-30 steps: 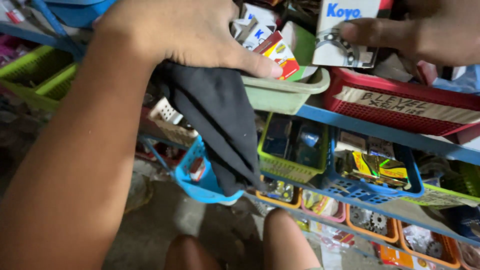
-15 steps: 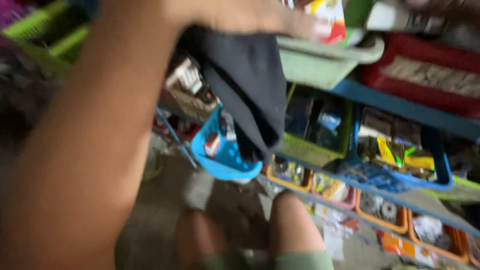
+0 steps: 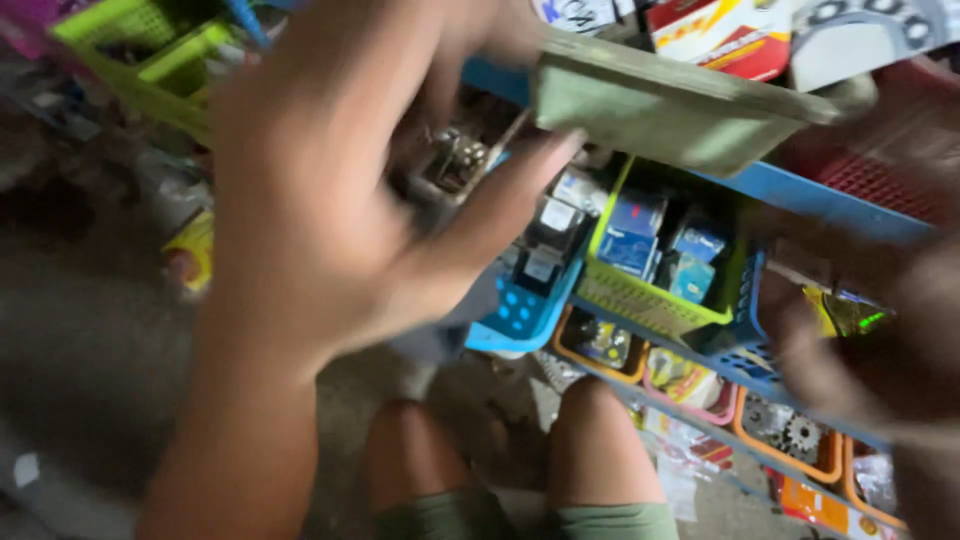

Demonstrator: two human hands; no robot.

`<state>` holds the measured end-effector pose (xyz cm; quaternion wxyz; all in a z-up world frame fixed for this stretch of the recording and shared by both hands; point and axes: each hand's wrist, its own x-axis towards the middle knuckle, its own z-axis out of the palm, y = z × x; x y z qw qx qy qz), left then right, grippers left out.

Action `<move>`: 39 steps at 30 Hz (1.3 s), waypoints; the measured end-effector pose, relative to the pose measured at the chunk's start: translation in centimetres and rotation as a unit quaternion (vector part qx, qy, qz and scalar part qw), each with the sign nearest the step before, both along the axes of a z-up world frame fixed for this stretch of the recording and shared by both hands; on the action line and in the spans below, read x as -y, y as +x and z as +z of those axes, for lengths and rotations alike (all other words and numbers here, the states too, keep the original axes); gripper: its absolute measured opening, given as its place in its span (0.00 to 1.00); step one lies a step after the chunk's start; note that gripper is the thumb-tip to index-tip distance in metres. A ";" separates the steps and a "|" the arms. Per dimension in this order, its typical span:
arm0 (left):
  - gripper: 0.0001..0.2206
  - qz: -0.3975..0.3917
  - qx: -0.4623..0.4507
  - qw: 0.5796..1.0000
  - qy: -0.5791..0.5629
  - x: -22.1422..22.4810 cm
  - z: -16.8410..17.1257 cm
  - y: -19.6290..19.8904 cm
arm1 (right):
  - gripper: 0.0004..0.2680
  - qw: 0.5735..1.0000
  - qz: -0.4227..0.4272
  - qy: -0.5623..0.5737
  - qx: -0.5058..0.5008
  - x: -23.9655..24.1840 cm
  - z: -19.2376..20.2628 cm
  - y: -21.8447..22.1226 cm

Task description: Sorting through various motorcycle parts in bins and placing selected items into a blue basket

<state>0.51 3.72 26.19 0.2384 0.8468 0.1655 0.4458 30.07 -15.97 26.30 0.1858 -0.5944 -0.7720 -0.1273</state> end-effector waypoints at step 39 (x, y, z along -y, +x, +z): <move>0.04 0.123 0.039 0.991 -0.048 -0.2 -17.7 0.9 | 0.13 0.929 -0.219 -0.292 0.059 -15.4 -15.9 -6.5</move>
